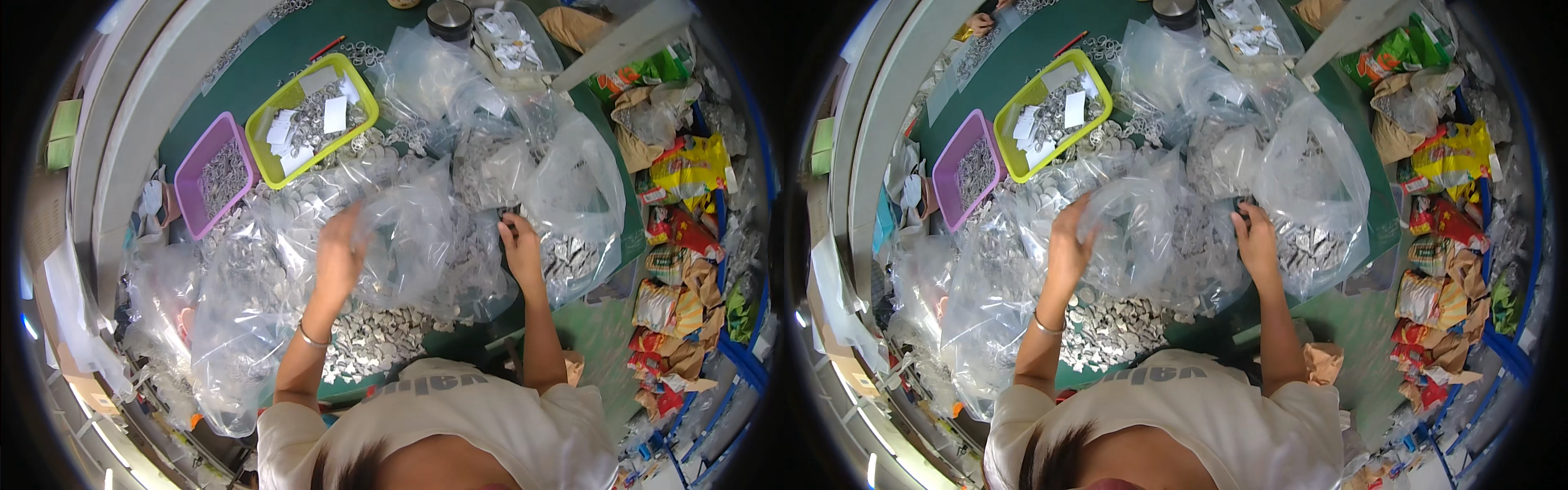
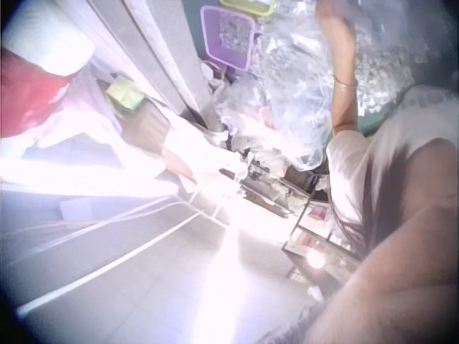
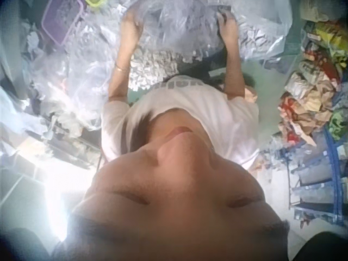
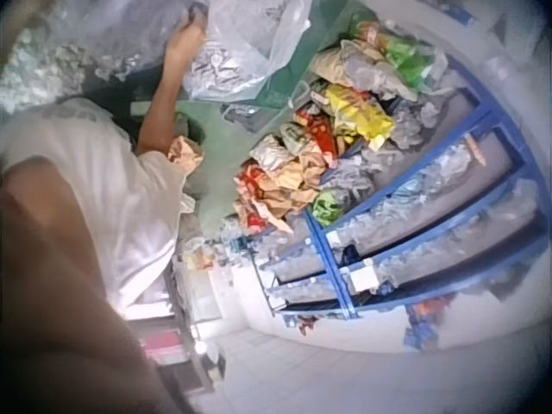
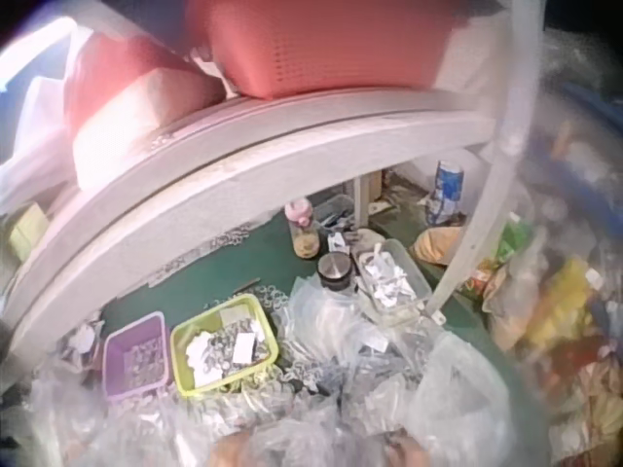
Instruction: The person sorts through loose small metal decorative parts on a workbench, picks them up individually and in small groups, and places them into plastic bags.
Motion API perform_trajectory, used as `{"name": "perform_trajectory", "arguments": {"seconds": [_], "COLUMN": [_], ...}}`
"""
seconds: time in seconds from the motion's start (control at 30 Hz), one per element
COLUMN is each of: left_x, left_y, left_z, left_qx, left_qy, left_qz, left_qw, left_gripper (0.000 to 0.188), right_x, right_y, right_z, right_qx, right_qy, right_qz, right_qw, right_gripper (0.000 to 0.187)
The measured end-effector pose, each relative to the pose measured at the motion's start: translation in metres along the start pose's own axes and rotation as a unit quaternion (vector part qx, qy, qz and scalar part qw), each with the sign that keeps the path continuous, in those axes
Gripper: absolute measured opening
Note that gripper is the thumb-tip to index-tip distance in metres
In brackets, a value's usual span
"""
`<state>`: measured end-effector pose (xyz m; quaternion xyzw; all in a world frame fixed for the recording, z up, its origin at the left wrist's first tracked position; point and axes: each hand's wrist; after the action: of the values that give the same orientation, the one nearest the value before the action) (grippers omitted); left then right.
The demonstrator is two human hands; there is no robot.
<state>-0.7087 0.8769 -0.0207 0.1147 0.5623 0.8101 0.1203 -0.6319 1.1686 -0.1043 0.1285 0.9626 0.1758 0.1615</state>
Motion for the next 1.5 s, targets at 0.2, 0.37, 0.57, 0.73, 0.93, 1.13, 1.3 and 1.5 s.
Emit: {"name": "perform_trajectory", "arguments": {"seconds": [0.2, 0.37, 0.57, 0.73, 0.93, 1.13, 1.3, 1.5], "left_x": [-0.016, 0.003, -0.028, -0.184, -0.36, -0.533, -0.63, -0.694], "left_y": [-0.021, -0.011, 0.032, -0.012, -0.065, -0.133, -0.195, -0.257], "left_z": [-0.04, -0.028, 0.042, 0.048, 0.053, 0.021, 0.001, -0.057], "left_qx": [-0.169, -0.275, -0.013, -0.053, -0.067, -0.132, -0.401, -0.403], "left_qy": [0.171, 0.273, 0.049, 0.136, 0.304, 0.515, 0.55, 0.545], "left_qz": [0.075, 0.061, 0.23, 0.217, 0.149, -0.07, -0.134, -0.203], "left_qw": [0.968, 0.92, 0.972, 0.965, 0.939, 0.844, 0.72, 0.707], "left_gripper": [0.022, 0.022, 0.036, 0.034, 0.031, 0.028, 0.028, 0.035], "right_x": [-0.046, -0.041, -0.01, 0.015, 0.013, -0.084, -0.184, -0.227], "right_y": [-0.011, -0.006, 0.0, 0.003, 0.006, -0.009, -0.06, -0.132], "right_z": [-0.024, -0.023, 0.001, 0.02, 0.016, 0.013, 0.026, 0.012], "right_qx": [0.09, 0.182, 0.276, 0.374, 0.475, 0.293, 0.07, -0.102], "right_qy": [0.004, -0.045, -0.083, -0.122, -0.173, 0.148, 0.259, 0.303], "right_qz": [-0.121, -0.18, -0.14, -0.119, -0.107, 0.271, 0.043, -0.118], "right_qw": [0.989, 0.966, 0.947, 0.912, 0.856, 0.905, 0.962, 0.94], "right_gripper": [0.068, 0.073, 0.045, 0.035, 0.033, 0.021, 0.015, 0.025]}}
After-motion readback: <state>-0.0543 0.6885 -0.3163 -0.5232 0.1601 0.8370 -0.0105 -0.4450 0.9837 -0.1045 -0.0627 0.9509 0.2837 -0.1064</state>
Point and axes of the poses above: each hand's wrist, its own x-axis towards the middle knuckle, its own y-axis out of the back of the hand, z = x × y, and after that the axes turned 15 degrees about x, right-handed
